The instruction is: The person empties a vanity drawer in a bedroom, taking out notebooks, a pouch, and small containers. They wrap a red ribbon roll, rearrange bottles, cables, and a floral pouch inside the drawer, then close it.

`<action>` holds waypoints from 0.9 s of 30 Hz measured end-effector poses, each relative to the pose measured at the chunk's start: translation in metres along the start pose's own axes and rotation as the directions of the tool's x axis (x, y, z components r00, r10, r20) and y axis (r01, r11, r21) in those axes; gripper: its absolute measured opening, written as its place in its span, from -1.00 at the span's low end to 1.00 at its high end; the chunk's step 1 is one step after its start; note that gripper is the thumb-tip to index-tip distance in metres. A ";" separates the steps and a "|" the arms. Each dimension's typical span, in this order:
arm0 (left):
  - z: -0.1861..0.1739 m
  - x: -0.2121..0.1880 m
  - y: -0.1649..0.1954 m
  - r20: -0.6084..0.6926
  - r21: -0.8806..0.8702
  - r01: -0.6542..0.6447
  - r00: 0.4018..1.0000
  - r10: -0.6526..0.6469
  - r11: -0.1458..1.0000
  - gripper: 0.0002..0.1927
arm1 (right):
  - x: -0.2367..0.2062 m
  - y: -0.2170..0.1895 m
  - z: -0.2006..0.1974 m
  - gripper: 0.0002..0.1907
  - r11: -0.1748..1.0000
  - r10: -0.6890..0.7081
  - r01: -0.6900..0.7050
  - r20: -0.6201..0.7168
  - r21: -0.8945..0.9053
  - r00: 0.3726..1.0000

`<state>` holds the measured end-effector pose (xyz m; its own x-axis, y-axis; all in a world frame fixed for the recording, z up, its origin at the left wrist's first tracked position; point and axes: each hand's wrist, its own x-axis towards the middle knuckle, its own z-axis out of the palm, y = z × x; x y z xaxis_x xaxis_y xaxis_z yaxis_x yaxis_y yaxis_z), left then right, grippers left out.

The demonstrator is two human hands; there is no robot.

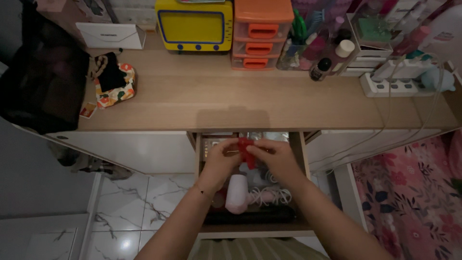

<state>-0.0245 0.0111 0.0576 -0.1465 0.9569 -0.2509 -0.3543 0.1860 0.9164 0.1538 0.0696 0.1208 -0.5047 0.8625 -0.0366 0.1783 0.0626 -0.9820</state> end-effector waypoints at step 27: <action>0.006 -0.028 0.037 0.086 0.266 -0.297 0.955 0.284 0.917 -0.53 | 0.007 0.020 -0.001 -0.79 0.999 -0.052 0.053 0.084 -0.002 0.995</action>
<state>-0.0280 -0.0075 0.1007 -0.1610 0.9858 0.0476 -0.0358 -0.0540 0.9979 0.1550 0.0775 0.1012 -0.5824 0.8129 -0.0007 0.1529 0.1087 -0.9823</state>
